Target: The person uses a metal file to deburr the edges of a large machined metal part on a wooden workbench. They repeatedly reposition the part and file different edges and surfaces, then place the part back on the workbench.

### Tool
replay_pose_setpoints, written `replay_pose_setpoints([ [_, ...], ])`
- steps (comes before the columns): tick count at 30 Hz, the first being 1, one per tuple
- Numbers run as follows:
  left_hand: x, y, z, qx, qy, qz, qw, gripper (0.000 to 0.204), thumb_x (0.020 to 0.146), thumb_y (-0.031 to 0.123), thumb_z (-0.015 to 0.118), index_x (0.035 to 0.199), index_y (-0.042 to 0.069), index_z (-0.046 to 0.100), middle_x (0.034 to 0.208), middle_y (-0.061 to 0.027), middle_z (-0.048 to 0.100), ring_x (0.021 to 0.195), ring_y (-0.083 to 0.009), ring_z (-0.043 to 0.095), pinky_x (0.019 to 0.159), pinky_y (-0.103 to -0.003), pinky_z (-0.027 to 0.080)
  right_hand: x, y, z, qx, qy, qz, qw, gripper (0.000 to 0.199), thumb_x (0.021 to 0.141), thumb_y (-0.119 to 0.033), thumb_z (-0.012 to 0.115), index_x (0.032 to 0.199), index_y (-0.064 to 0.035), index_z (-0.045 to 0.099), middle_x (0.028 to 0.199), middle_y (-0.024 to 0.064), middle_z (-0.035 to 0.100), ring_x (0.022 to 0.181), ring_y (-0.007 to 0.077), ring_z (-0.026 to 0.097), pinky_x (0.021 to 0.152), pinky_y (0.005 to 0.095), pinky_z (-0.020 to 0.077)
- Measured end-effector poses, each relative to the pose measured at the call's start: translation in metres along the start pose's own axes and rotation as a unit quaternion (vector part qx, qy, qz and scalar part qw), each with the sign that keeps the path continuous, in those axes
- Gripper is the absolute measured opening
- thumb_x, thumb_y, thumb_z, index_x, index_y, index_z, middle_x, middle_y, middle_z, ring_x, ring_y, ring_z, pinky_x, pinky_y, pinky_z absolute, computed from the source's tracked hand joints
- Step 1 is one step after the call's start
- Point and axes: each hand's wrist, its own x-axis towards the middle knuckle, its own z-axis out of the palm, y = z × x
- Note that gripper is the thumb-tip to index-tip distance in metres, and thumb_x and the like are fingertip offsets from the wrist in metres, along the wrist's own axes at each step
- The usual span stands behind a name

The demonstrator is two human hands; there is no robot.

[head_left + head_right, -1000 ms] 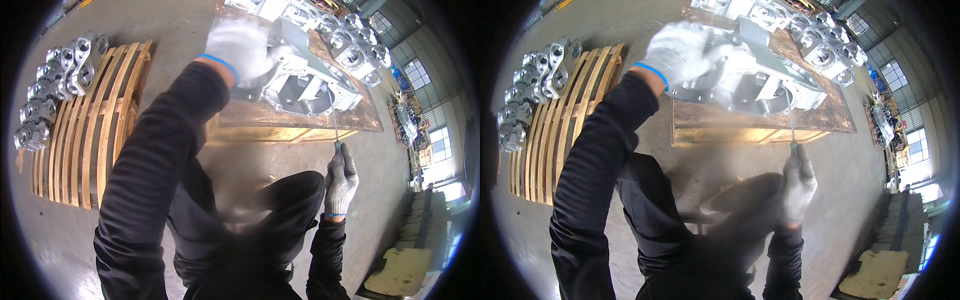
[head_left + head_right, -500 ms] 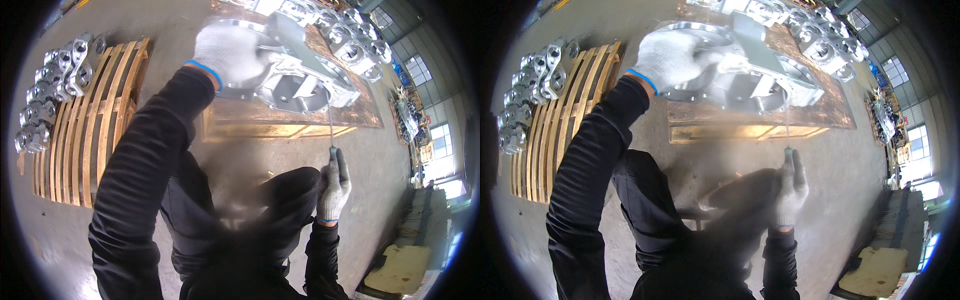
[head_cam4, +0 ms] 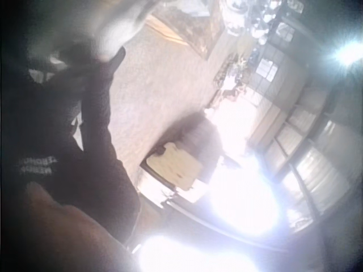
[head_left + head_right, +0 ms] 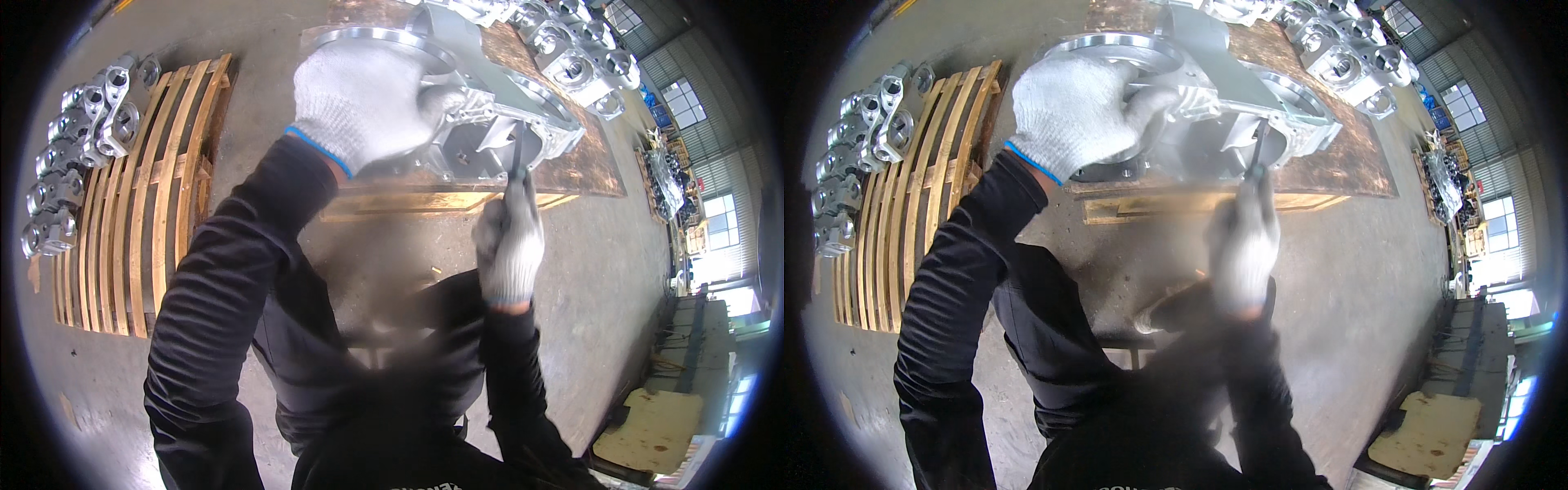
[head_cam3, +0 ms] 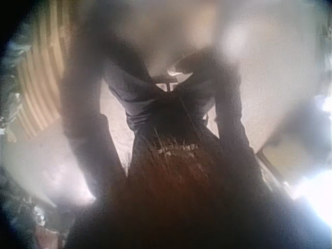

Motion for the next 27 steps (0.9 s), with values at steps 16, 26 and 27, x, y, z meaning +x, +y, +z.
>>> replay_pose_setpoints([
  [16,-0.002,-0.011,0.017,-0.036,0.102,0.032,0.994,0.048,0.094,0.059,0.067,0.116,0.019,0.081,0.090,-0.0103,0.079,0.077,-0.0295,0.077,0.070,-0.042,0.063,0.017,0.003,0.043,-0.129,0.015,-0.096,0.987,0.031,0.107,-0.015,0.057,0.138,-0.0111,0.056,0.070,-0.0054,0.045,0.049,0.0034,0.036,0.044,0.0224,0.0267],
  [26,-0.003,-0.006,0.009,-0.008,0.076,0.025,0.997,0.055,0.095,0.063,0.065,0.110,0.013,0.082,0.081,-0.0131,0.078,0.070,-0.0293,0.076,0.066,-0.042,0.061,0.038,0.013,0.006,-0.415,-0.018,-0.206,0.886,0.036,0.107,-0.014,0.056,0.142,-0.0097,0.058,0.074,-0.0049,0.047,0.053,0.0038,0.039,0.045,0.0217,0.0284],
  [27,-0.003,-0.006,0.010,0.001,0.097,0.028,0.995,0.057,0.095,0.064,0.064,0.110,0.012,0.082,0.079,-0.0131,0.077,0.069,-0.0292,0.076,0.066,-0.042,0.061,0.036,0.011,0.011,-0.371,0.006,-0.174,0.912,0.040,0.106,-0.012,0.057,0.146,-0.0094,0.056,0.075,-0.0046,0.047,0.053,0.0038,0.039,0.045,0.0218,0.0286],
])
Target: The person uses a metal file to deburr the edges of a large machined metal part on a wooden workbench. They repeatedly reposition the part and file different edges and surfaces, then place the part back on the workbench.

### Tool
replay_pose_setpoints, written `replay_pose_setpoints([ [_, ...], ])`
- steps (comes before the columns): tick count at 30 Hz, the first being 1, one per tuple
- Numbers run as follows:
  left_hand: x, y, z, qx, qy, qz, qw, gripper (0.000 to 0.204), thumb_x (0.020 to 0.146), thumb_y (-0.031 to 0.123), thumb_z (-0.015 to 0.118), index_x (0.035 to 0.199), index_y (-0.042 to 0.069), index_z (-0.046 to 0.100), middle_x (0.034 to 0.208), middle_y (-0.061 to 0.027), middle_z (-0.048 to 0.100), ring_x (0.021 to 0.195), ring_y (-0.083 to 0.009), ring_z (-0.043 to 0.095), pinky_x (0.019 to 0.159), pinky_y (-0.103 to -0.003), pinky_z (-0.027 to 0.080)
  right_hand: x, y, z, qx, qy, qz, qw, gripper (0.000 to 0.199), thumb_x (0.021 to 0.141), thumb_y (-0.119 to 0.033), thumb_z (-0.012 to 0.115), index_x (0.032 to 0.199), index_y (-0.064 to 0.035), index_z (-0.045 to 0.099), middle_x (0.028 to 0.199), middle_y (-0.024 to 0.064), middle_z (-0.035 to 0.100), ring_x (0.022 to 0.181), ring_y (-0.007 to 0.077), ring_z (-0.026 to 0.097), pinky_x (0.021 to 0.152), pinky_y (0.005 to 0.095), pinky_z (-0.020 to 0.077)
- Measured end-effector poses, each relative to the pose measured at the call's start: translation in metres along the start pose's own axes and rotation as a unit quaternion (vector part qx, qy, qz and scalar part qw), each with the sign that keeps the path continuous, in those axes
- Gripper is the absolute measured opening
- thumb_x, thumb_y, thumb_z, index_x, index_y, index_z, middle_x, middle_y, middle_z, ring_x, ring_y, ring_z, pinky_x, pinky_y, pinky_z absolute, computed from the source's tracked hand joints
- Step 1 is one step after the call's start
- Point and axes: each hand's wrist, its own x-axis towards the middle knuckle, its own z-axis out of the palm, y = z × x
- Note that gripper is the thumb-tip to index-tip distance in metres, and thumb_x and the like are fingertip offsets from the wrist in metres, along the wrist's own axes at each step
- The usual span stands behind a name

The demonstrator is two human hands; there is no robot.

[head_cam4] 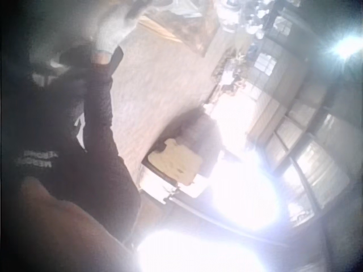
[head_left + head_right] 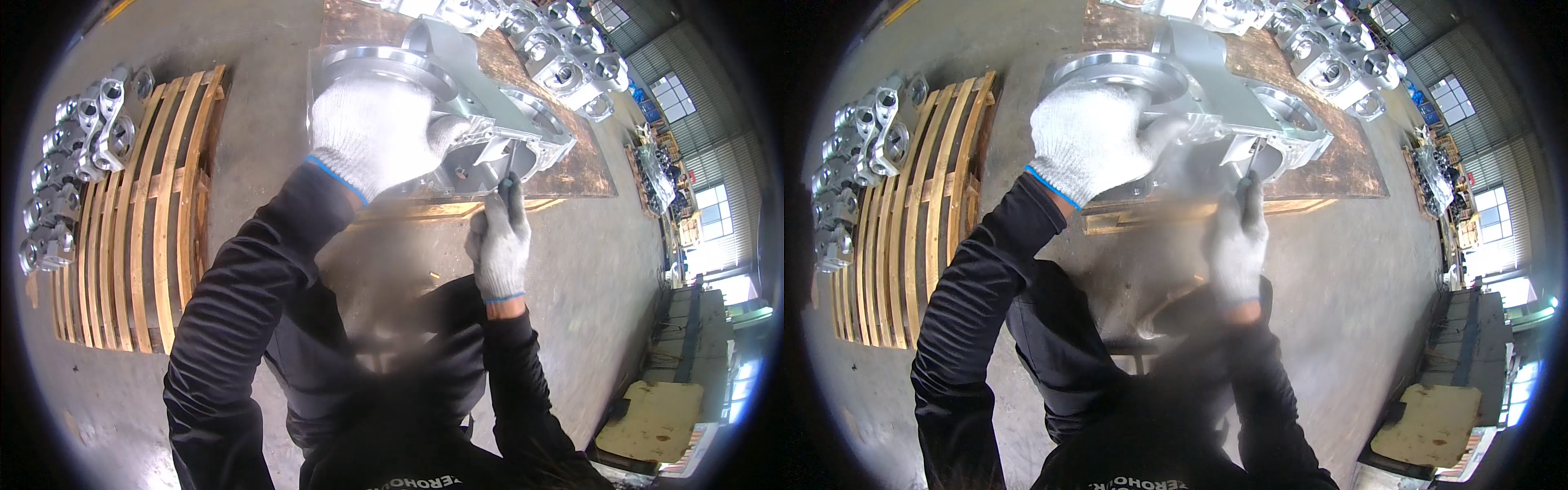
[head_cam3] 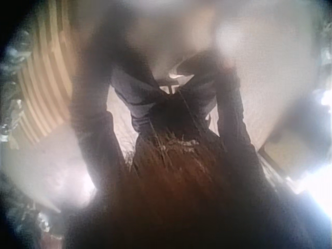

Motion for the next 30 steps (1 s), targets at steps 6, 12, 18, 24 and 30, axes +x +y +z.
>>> replay_pose_setpoints([
  [6,-0.002,-0.002,0.007,0.002,0.017,0.013,1.000,0.059,0.096,0.065,0.062,0.111,0.012,0.081,0.074,-0.0120,0.075,0.066,-0.0286,0.074,0.064,-0.042,0.060,-0.016,-0.018,-0.003,0.164,-0.006,0.136,0.977,0.037,0.107,-0.014,0.055,0.143,-0.0109,0.058,0.073,-0.0053,0.046,0.052,0.0036,0.038,0.045,0.0211,0.0293],
  [12,-0.002,-0.003,0.007,-0.004,0.047,0.031,0.998,0.053,0.096,0.062,0.064,0.109,0.014,0.081,0.077,-0.0108,0.076,0.067,-0.0267,0.074,0.061,-0.039,0.060,-0.009,0.014,-0.020,-0.268,-0.015,-0.298,0.916,0.028,0.105,-0.005,0.054,0.133,-0.0057,0.060,0.096,0.0046,0.059,0.055,0.0083,0.046,0.049,0.0262,0.0385],
  [18,0.001,-0.001,0.001,-0.006,0.039,0.008,0.999,0.047,0.095,0.058,0.068,0.101,0.014,0.082,0.075,-0.0097,0.076,0.065,-0.0259,0.074,0.059,-0.038,0.059,-0.012,0.000,-0.022,0.003,-0.002,-0.129,0.992,0.050,0.101,0.000,0.054,0.151,0.0012,0.051,0.142,0.0197,0.061,0.058,0.0135,0.053,0.055,0.0299,0.0487],
  [24,0.004,0.004,-0.006,-0.002,-0.021,-0.020,1.000,0.045,0.094,0.055,0.069,0.089,0.012,0.082,0.067,-0.0088,0.073,0.059,-0.0288,0.071,0.057,-0.041,0.058,-0.008,0.005,-0.027,-0.208,-0.003,-0.302,0.930,0.054,0.104,-0.007,0.050,0.158,-0.0059,0.046,0.142,0.0171,0.061,0.058,0.0071,0.050,0.051,0.0223,0.0404],
  [30,0.004,0.005,-0.005,0.003,0.036,0.005,0.999,0.044,0.093,0.054,0.070,0.088,0.012,0.081,0.067,-0.0091,0.072,0.061,-0.0291,0.071,0.059,-0.042,0.058,-0.026,0.019,-0.030,0.170,-0.082,0.044,0.981,0.062,0.108,-0.013,0.053,0.167,-0.0078,0.035,0.079,-0.0054,0.049,0.054,0.0051,0.041,0.049,0.0212,0.0330],
])
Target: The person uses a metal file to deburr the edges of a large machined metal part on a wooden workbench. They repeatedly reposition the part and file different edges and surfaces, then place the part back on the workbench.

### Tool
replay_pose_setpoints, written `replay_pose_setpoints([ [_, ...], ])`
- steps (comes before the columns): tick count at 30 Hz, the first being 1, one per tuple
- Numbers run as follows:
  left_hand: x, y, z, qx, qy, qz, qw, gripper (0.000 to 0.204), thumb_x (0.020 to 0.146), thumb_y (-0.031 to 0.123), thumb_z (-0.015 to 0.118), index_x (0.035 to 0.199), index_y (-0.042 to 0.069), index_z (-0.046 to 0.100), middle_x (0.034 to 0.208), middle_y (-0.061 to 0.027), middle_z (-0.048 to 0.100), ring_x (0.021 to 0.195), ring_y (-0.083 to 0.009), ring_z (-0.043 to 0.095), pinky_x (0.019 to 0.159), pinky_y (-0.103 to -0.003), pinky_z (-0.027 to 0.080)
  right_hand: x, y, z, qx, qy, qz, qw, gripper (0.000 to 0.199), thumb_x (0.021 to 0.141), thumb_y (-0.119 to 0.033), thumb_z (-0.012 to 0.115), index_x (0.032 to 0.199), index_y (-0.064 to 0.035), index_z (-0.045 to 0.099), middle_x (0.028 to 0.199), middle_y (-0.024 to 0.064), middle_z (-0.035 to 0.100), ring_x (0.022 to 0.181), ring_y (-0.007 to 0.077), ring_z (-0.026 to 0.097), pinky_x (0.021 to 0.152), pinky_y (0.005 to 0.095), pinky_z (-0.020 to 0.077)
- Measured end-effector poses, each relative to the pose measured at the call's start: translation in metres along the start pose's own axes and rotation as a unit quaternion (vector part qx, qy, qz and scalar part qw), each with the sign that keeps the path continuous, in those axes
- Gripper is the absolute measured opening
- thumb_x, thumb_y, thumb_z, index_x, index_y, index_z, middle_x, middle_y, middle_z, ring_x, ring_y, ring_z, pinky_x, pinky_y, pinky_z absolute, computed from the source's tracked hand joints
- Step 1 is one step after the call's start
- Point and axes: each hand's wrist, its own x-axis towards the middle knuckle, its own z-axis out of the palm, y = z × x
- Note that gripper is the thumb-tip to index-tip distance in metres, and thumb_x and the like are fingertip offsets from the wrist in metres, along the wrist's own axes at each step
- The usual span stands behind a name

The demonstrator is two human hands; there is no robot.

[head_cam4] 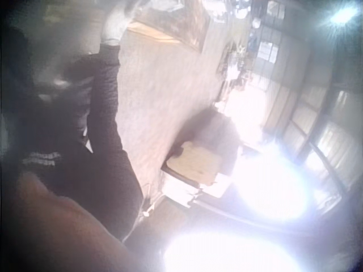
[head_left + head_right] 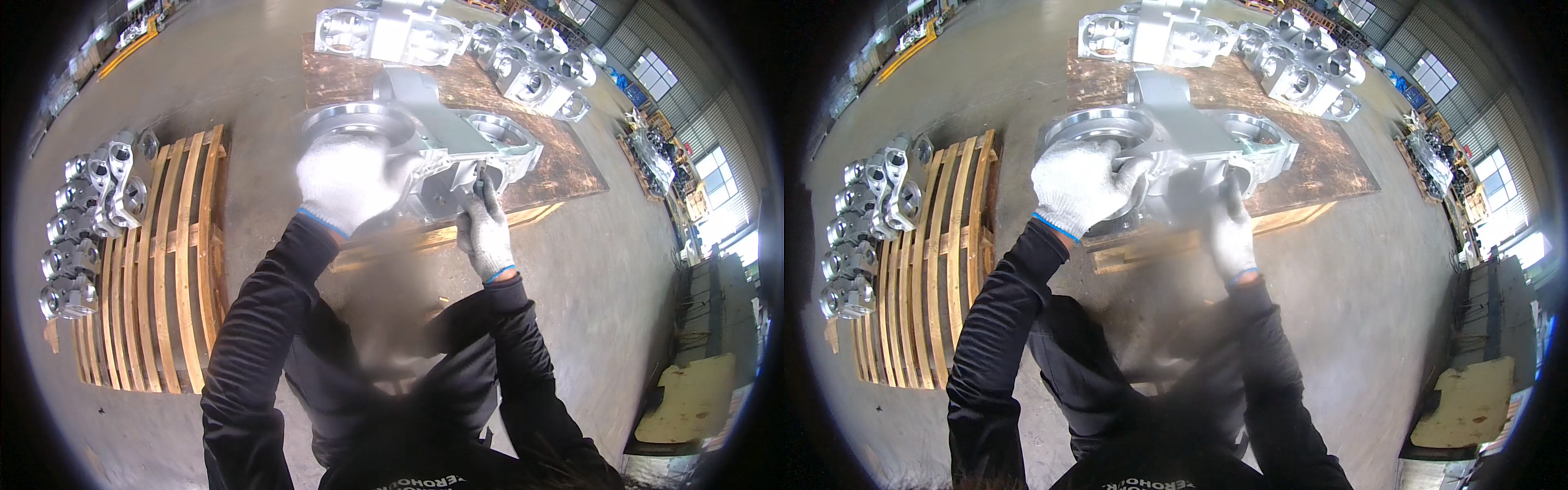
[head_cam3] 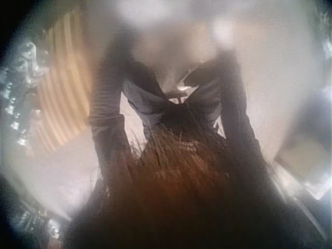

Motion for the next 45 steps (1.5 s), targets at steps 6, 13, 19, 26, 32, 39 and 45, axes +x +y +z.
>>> replay_pose_setpoints([
  [6,0.004,0.006,-0.005,0.027,0.011,-0.007,1.000,0.045,0.092,0.055,0.072,0.081,0.012,0.080,0.066,-0.0097,0.071,0.059,-0.0296,0.069,0.058,-0.042,0.057,-0.001,-0.003,0.014,-0.027,-0.015,-0.092,0.995,0.064,0.105,-0.002,0.050,0.167,-0.0024,0.032,0.130,0.0110,0.062,0.080,0.0119,0.056,0.070,0.0249,0.0487],
  [13,0.008,0.008,-0.010,0.012,0.000,0.008,1.000,0.045,0.090,0.053,0.074,0.071,0.012,0.073,0.062,-0.0117,0.067,0.056,-0.0322,0.066,0.055,-0.043,0.053,-0.003,0.006,0.013,0.107,-0.085,-0.121,0.983,0.069,0.101,0.001,0.052,0.166,0.0017,0.031,0.147,0.0167,0.058,0.089,0.0151,0.059,0.084,0.0270,0.0530],
  [19,0.010,0.010,-0.012,-0.025,-0.034,-0.002,0.999,0.043,0.092,0.053,0.072,0.080,0.013,0.078,0.065,-0.0126,0.069,0.059,-0.0344,0.068,0.057,-0.045,0.054,-0.006,0.010,0.005,0.120,-0.023,0.000,0.992,0.064,0.106,-0.010,0.052,0.167,-0.0102,0.033,0.093,-0.0002,0.051,0.058,0.0075,0.044,0.053,0.0232,0.0365],
  [26,0.013,0.011,-0.015,-0.020,-0.052,-0.009,0.998,0.046,0.092,0.055,0.072,0.075,0.013,0.076,0.063,-0.0128,0.068,0.059,-0.0344,0.068,0.057,-0.046,0.054,-0.013,0.018,0.017,0.301,-0.031,-0.096,0.948,0.071,0.104,-0.007,0.051,0.170,-0.0033,0.024,0.157,0.0227,0.048,0.118,0.0251,0.063,0.084,0.0383,0.0565],
  [32,0.010,0.008,-0.010,-0.017,0.018,0.010,1.000,0.047,0.091,0.056,0.074,0.072,0.013,0.074,0.060,-0.0124,0.065,0.056,-0.0336,0.066,0.054,-0.045,0.052,-0.004,-0.012,0.029,0.264,-0.061,-0.157,0.950,0.067,0.106,-0.008,0.050,0.170,-0.0084,0.029,0.114,0.0066,0.063,0.082,0.0102,0.054,0.065,0.0282,0.0474],
  [39,0.009,0.009,-0.010,-0.012,0.001,-0.007,1.000,0.048,0.090,0.056,0.074,0.073,0.011,0.075,0.057,-0.0123,0.064,0.056,-0.0328,0.066,0.054,-0.045,0.052,-0.003,-0.018,0.009,0.027,-0.008,0.092,0.995,0.066,0.104,-0.008,0.053,0.168,-0.0109,0.036,0.095,0.0009,0.064,0.061,0.0055,0.045,0.052,0.0214,0.0382],
  [45,0.009,0.011,-0.013,-0.008,-0.033,-0.026,0.999,0.047,0.089,0.054,0.076,0.073,0.010,0.075,0.060,-0.0126,0.066,0.057,-0.0332,0.067,0.056,-0.044,0.054,-0.010,-0.017,0.010,0.040,-0.037,0.023,0.998,0.070,0.106,-0.010,0.055,0.171,-0.0129,0.028,0.077,-0.0002,0.054,0.053,0.0059,0.043,0.046,0.0222,0.0327],
])
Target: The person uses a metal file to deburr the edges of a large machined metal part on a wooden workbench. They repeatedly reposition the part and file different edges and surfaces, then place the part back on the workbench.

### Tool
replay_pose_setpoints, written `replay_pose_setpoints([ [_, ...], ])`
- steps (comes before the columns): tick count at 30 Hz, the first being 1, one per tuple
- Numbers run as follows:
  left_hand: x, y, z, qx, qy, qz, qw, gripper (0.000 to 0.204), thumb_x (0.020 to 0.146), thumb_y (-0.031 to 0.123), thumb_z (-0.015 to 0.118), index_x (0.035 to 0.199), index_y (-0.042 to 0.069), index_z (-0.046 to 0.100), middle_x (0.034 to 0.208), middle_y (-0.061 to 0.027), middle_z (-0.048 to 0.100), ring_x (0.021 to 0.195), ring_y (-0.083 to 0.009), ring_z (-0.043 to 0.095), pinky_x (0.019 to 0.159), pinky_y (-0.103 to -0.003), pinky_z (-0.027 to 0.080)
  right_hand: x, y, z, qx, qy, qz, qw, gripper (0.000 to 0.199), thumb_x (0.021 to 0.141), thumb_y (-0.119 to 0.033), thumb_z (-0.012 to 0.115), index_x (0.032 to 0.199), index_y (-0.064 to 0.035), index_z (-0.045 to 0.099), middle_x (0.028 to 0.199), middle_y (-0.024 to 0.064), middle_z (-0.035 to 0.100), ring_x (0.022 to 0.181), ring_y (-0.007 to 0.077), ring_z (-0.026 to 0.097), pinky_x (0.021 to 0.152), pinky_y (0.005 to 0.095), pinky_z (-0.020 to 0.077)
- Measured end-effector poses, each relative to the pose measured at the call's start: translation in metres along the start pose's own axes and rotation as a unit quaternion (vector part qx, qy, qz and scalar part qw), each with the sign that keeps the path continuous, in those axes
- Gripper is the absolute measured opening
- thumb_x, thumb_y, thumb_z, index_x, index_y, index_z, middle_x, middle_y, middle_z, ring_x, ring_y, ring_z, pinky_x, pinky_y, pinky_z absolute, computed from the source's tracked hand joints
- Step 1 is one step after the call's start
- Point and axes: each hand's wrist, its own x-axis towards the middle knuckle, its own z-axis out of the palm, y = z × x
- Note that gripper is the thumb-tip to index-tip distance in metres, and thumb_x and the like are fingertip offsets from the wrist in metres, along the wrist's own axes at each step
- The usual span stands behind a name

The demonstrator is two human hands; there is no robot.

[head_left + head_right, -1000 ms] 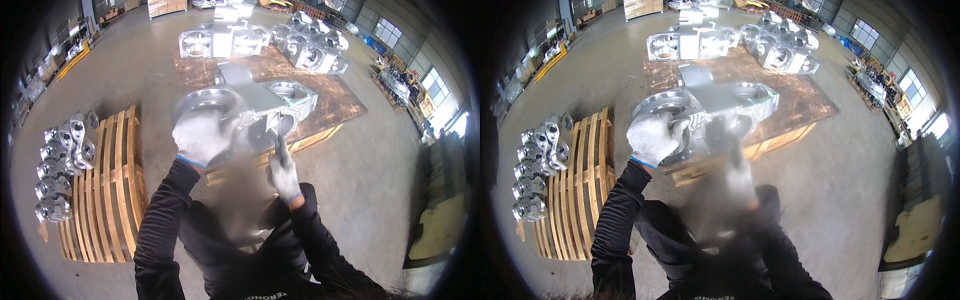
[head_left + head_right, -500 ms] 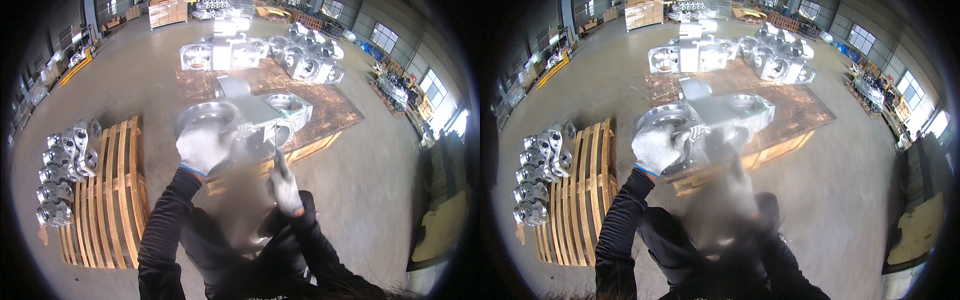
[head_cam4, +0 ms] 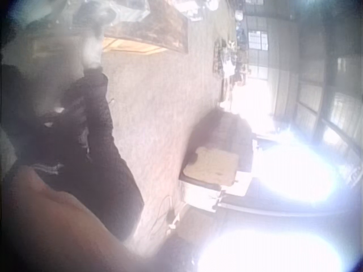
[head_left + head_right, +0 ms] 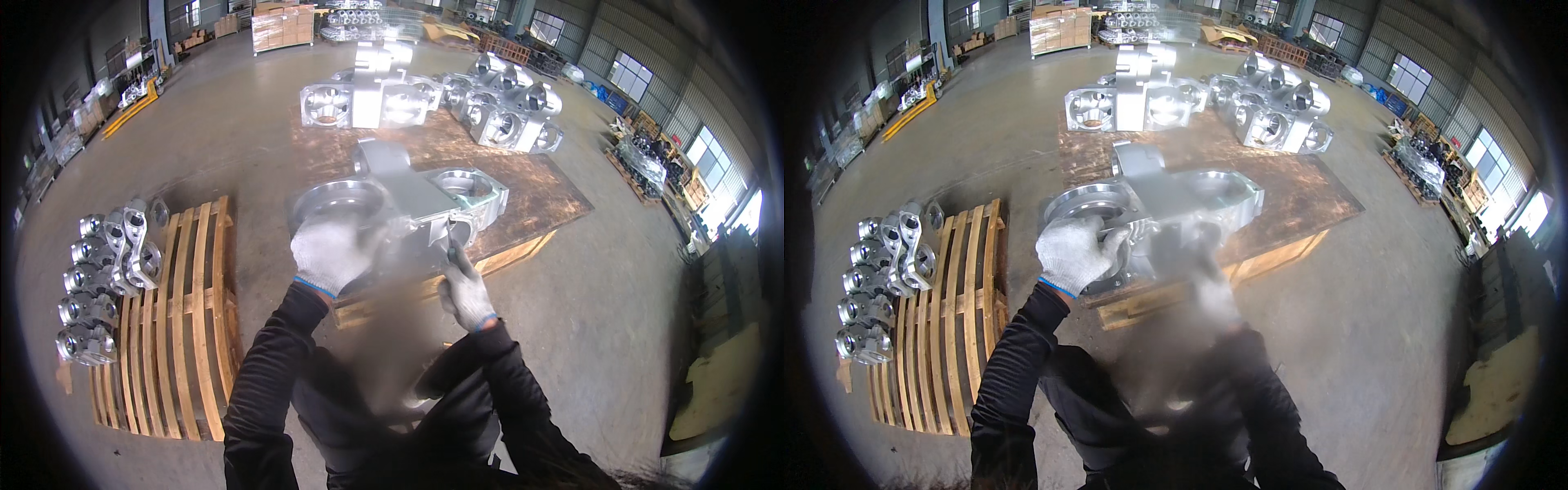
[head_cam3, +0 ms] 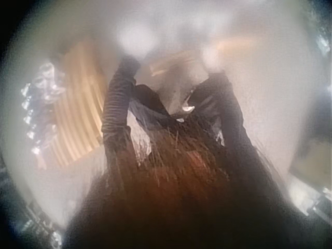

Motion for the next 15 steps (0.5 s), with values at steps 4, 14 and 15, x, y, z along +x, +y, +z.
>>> replay_pose_setpoints([
  [4,-0.001,0.000,0.000,-0.008,0.011,0.002,1.000,0.044,0.088,0.052,0.077,0.073,0.010,0.075,0.063,-0.0129,0.068,0.058,-0.0339,0.068,0.058,-0.044,0.055,-0.002,-0.015,0.007,0.095,0.023,0.023,0.995,0.066,0.107,-0.010,0.052,0.170,-0.0124,0.030,0.095,0.0056,0.058,0.054,0.0078,0.047,0.047,0.0237,0.0363],
  [14,0.000,-0.002,0.002,-0.017,0.030,0.023,0.999,0.041,0.090,0.052,0.076,0.082,0.012,0.080,0.067,-0.0119,0.071,0.060,-0.0333,0.069,0.059,-0.044,0.056,-0.011,-0.018,-0.002,-0.048,-0.026,0.013,0.998,0.050,0.106,-0.009,0.050,0.156,-0.0024,0.049,0.102,0.0097,0.058,0.056,0.0106,0.051,0.048,0.0268,0.0429],
  [15,0.000,-0.003,0.003,-0.024,0.029,0.023,0.999,0.041,0.090,0.053,0.076,0.083,0.012,0.080,0.067,-0.0116,0.071,0.060,-0.0333,0.069,0.059,-0.044,0.056,-0.011,-0.018,-0.002,-0.143,-0.046,0.002,0.989,0.050,0.107,-0.009,0.050,0.156,-0.0033,0.049,0.095,0.0069,0.057,0.056,0.0102,0.050,0.048,0.0267,0.0407],
])
